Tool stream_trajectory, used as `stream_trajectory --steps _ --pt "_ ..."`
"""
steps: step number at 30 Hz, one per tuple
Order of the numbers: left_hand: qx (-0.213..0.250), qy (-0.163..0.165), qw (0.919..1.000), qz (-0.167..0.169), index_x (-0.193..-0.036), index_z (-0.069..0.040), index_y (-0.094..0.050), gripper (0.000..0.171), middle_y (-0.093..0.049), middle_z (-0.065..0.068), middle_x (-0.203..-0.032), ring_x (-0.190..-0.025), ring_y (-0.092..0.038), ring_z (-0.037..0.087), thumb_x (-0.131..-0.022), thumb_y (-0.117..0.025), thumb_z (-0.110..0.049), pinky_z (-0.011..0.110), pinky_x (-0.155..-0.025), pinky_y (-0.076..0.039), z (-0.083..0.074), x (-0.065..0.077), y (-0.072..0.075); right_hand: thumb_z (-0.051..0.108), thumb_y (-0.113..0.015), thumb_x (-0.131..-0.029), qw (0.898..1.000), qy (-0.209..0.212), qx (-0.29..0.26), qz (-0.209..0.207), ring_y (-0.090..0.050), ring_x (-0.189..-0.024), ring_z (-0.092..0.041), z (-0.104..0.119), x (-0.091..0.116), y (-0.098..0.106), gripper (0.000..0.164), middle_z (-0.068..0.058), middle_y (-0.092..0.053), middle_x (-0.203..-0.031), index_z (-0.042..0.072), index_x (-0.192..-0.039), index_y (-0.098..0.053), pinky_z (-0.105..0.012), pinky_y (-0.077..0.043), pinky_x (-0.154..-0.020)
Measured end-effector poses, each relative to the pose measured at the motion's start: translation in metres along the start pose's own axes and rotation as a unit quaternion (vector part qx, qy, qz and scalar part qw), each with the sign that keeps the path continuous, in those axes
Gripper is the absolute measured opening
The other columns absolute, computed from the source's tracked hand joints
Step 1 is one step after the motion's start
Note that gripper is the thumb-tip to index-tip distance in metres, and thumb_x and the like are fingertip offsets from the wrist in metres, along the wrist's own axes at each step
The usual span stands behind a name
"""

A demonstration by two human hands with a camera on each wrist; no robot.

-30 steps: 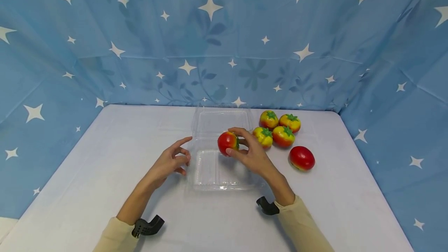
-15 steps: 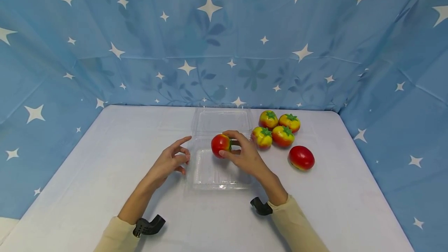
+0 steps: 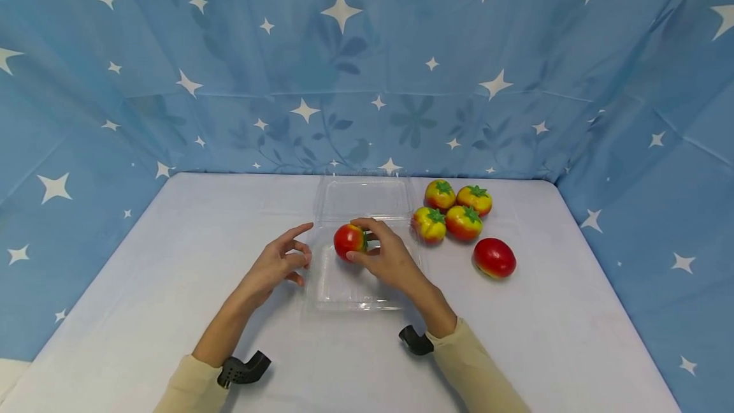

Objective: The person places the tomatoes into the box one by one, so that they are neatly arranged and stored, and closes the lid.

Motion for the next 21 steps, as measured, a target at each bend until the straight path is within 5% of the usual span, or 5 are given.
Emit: stream_trajectory --steps 21 --pt "0.004 -0.002 0.9999 -0.012 -0.158 -0.016 -0.044 0.07 -0.057 0.012 -0.107 -0.085 -0.064 0.023 -0.093 -0.063 0.001 0.026 -0.057 -0.06 -0.001 -0.004 0.002 0.013 -0.079 -0.092 1.0 -0.022 0.021 0.007 -0.062 -0.13 -0.037 0.001 -0.012 -0.02 0.063 -0.012 -0.056 -0.148 0.015 -0.149 -0.051 -0.047 -0.06 -0.102"
Point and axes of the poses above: each hand's wrist, its own x-axis away from the middle knuckle, its own y-axis out of the back of the hand, z = x × y, the point moved 7 cm from there along -x, towards the middle knuckle
